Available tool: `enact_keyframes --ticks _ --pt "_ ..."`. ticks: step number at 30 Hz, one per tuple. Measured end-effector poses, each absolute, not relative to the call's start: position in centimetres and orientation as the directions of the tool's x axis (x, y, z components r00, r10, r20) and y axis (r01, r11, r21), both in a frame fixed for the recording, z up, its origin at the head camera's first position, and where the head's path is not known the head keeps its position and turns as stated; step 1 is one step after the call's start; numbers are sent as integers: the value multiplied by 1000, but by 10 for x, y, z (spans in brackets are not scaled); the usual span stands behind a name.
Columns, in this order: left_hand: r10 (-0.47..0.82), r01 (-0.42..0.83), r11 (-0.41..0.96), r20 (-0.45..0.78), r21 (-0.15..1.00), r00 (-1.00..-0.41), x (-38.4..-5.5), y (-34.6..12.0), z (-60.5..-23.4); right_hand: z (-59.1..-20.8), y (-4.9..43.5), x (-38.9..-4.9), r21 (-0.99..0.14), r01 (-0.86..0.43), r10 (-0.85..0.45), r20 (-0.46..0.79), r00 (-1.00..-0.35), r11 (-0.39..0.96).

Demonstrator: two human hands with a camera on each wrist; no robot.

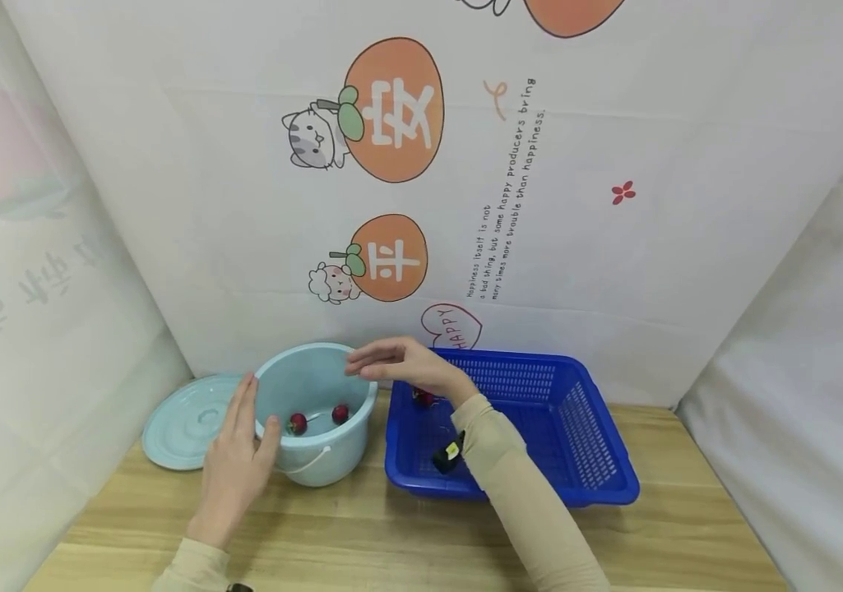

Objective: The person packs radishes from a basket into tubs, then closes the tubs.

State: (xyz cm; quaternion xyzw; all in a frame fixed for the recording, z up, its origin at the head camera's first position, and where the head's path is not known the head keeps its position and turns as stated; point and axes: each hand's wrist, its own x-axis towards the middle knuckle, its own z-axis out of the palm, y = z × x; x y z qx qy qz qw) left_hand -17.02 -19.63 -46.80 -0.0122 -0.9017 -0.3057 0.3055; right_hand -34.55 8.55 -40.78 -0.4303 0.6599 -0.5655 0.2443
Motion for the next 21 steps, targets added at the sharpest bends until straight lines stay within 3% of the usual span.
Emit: enact_keyframes --ticks 13,21 --pt "-160 206 807 541 553 -826 -167 -199 -471 -423 185 -359 -947 -302 -729 128 -672 112" --pt "-160 205 807 539 554 -827 -171 -198 -469 -424 205 -362 -941 -280 -676 82 -733 190"
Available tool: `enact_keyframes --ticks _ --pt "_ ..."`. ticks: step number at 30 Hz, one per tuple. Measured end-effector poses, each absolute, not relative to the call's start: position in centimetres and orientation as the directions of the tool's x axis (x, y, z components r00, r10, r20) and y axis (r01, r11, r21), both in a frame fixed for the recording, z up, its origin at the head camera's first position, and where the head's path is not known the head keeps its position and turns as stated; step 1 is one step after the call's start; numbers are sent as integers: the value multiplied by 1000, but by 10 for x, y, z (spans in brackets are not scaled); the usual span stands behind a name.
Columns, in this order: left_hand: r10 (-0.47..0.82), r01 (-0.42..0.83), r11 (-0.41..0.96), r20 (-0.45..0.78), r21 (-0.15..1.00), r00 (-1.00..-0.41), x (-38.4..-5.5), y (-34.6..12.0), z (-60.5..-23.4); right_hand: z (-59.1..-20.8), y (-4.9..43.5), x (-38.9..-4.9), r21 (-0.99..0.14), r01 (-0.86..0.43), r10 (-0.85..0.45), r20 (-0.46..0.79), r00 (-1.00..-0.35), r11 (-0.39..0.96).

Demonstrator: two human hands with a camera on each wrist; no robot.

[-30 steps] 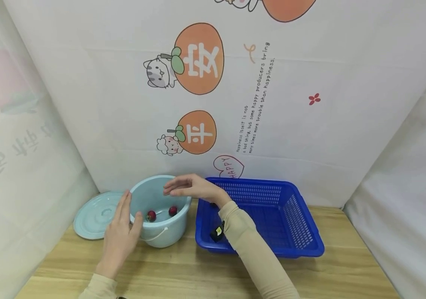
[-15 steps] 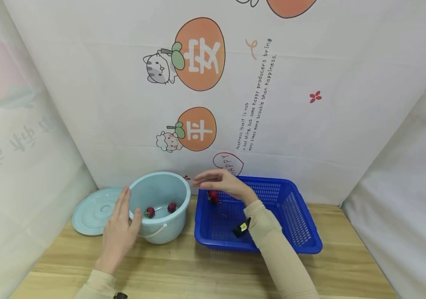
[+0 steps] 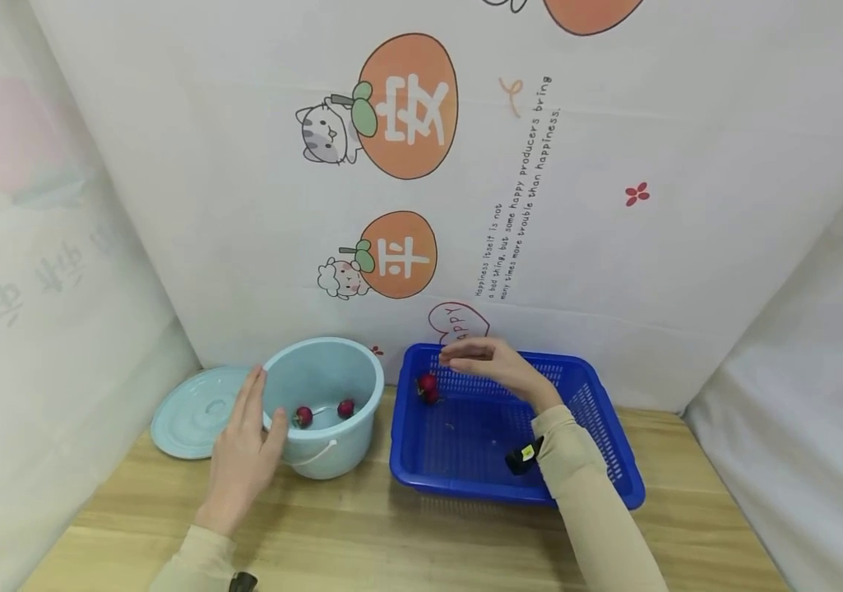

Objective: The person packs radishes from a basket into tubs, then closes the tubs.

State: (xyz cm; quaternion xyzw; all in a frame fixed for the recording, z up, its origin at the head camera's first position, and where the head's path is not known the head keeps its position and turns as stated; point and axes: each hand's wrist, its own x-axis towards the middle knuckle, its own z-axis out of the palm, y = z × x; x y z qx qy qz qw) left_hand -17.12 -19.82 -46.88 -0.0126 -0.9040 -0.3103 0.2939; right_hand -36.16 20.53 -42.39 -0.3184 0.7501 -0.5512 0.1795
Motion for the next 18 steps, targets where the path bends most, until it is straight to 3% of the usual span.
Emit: enact_keyframes --ticks 7,18 --pt "-168 197 806 535 558 -828 -174 -197 -467 -426 194 -364 -913 -291 -689 14 -725 287" --pt "-160 212 809 554 548 -817 -175 -200 -470 -439 170 -367 -730 -486 -716 -6 -698 480"
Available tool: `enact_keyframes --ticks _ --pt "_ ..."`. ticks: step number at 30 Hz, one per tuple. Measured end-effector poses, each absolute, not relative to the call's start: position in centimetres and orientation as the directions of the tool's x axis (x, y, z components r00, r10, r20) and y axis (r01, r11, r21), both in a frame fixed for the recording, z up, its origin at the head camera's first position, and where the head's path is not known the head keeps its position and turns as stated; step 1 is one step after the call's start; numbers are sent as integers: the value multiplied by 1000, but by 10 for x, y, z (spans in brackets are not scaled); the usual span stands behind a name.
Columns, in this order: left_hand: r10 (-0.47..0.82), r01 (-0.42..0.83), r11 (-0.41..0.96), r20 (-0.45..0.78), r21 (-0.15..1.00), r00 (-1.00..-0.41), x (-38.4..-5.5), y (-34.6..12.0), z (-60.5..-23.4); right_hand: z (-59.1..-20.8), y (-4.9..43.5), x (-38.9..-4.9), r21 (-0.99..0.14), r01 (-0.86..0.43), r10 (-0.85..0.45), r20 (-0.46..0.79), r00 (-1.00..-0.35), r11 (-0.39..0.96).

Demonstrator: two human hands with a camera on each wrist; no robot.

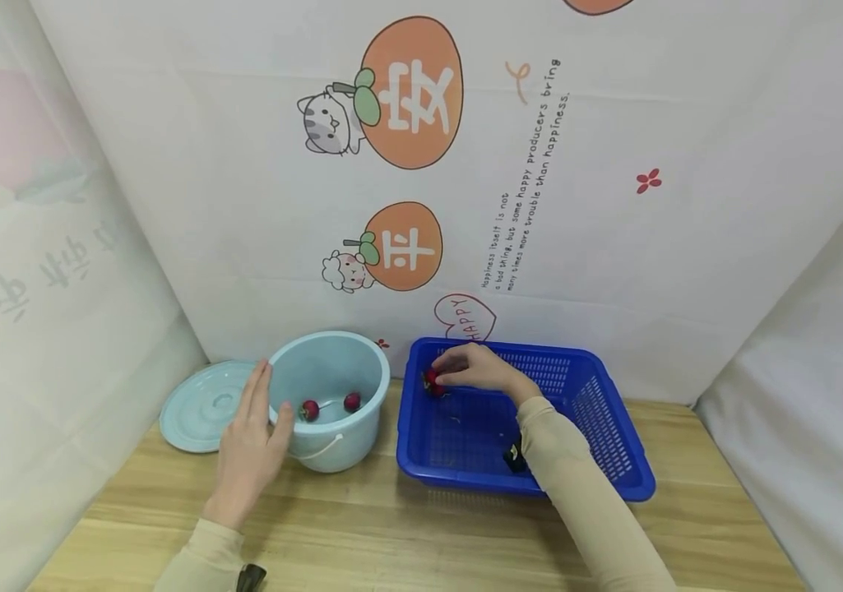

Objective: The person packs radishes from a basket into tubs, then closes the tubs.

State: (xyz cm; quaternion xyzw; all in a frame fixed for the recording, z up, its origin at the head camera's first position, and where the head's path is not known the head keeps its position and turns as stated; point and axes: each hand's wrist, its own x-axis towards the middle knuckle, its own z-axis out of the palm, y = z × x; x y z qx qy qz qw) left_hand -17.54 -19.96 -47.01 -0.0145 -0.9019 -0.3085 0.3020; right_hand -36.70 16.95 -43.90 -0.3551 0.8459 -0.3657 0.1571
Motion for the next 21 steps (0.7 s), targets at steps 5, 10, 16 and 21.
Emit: enact_keyframes --ticks 5,10,16,21 --pt "-159 222 809 566 544 -809 -177 -199 -470 -438 161 -368 -649 -537 -700 9 -714 539" --pt "-160 230 807 577 544 -801 -177 -199 -470 -441 151 -370 -554 -573 -695 -14 -719 604" --pt "-159 227 804 567 549 -809 -177 -200 -469 -445 134 -366 -450 -609 -695 -35 -718 653" --pt "-162 220 805 561 550 -812 -178 -200 -470 -450 123 -367 -393 -614 -695 -101 -712 685"
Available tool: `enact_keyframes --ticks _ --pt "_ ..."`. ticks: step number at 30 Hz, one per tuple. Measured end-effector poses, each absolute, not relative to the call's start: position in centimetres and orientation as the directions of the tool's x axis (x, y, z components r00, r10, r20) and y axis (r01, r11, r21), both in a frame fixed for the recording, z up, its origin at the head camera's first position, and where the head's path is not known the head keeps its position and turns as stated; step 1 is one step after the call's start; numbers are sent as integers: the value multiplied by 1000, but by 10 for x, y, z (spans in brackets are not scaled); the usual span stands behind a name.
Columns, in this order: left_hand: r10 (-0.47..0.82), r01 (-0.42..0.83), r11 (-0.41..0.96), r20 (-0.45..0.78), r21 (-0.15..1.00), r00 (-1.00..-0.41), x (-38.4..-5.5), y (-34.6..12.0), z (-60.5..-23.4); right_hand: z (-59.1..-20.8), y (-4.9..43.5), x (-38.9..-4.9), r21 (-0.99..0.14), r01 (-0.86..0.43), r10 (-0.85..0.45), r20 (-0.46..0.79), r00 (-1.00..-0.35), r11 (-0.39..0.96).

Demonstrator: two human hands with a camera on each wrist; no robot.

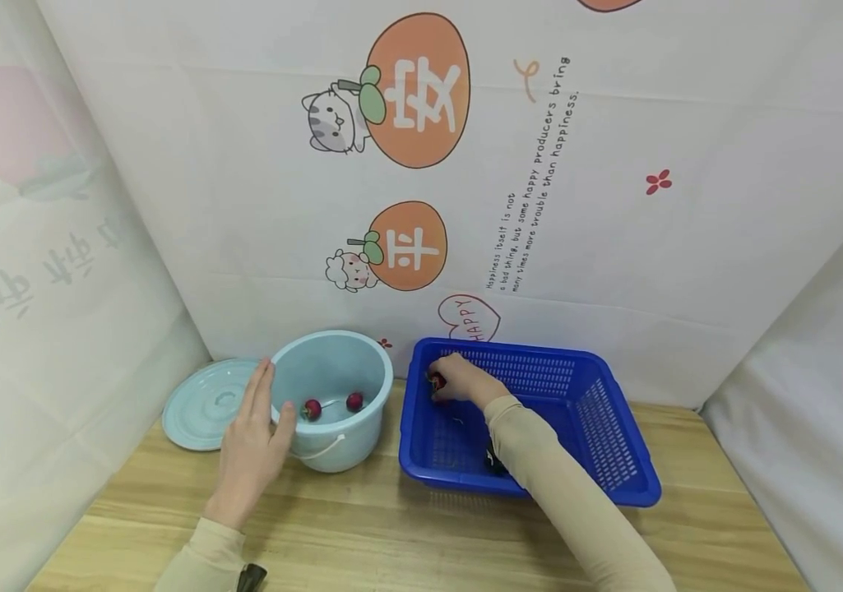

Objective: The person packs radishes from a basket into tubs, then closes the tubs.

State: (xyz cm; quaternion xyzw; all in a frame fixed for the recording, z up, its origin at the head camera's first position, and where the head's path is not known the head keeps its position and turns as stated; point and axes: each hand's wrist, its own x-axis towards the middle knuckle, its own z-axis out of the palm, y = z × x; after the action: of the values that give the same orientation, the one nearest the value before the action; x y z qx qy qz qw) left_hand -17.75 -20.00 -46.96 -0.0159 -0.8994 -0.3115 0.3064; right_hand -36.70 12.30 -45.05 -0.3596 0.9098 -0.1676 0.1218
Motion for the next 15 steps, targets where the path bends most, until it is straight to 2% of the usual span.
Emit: enact_keyframes --ticks 5,15 --pt "-158 217 806 554 550 -818 -176 -199 -468 -450 124 -368 -389 -597 -682 -120 -722 701" --pt "-160 213 805 550 553 -820 -177 -199 -468 -441 129 -371 -428 -622 -705 -55 -707 656"
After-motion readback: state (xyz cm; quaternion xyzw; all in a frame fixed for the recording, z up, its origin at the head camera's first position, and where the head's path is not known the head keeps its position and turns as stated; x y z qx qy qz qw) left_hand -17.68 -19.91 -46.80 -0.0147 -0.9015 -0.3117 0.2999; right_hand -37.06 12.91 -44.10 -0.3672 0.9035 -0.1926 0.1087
